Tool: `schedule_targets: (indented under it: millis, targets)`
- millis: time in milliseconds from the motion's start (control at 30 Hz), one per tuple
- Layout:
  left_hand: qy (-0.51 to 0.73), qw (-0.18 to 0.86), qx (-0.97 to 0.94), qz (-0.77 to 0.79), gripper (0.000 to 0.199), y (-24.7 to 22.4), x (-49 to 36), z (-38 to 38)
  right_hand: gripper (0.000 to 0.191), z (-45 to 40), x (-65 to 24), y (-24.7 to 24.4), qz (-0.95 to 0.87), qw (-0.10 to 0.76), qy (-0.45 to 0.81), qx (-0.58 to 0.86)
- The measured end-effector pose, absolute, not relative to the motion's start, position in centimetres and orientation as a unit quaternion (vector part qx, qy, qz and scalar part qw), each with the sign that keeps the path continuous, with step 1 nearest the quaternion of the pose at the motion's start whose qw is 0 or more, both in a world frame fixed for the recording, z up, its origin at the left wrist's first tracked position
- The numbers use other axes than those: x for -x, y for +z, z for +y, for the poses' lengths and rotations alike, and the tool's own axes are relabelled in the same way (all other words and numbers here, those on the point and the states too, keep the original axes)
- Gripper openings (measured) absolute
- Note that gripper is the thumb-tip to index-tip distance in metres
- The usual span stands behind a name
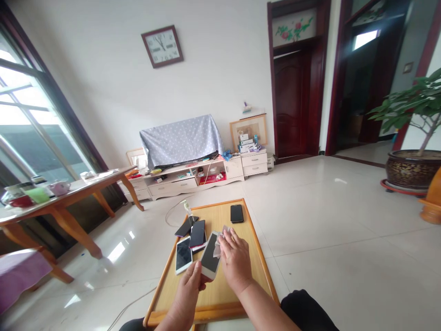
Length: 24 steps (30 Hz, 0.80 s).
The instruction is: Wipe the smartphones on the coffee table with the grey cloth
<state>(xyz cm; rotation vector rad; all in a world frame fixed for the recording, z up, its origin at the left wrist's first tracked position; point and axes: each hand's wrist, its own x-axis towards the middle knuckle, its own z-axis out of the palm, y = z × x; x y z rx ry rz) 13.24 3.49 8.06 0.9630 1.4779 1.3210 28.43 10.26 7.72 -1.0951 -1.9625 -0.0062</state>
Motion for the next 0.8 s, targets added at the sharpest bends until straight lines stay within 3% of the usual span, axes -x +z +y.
schedule_targets:
  millis: [233,433,633,800]
  targets:
    - [0.587,0.464,-0.367,0.553,0.046,9.5,-13.5,3.5,0.058,7.3,-27.4,7.5,-0.877,0.375,0.017,0.299]
    - [0.522,0.449,-0.404,0.603,0.058,9.2,-13.6,3.0,0.052,9.9,-28.5,7.5,-0.809,0.422,0.004,0.409]
    - [0.542,0.468,-0.400,0.572,0.061,8.7,-13.6,2.9,0.057,7.9,-27.4,7.2,-0.877,0.368,0.009,0.308]
    - [0.493,0.475,-0.434,0.585,0.062,8.2,-13.8,3.0,0.052,10.5,-28.5,6.9,-0.808,0.416,0.009,0.417]
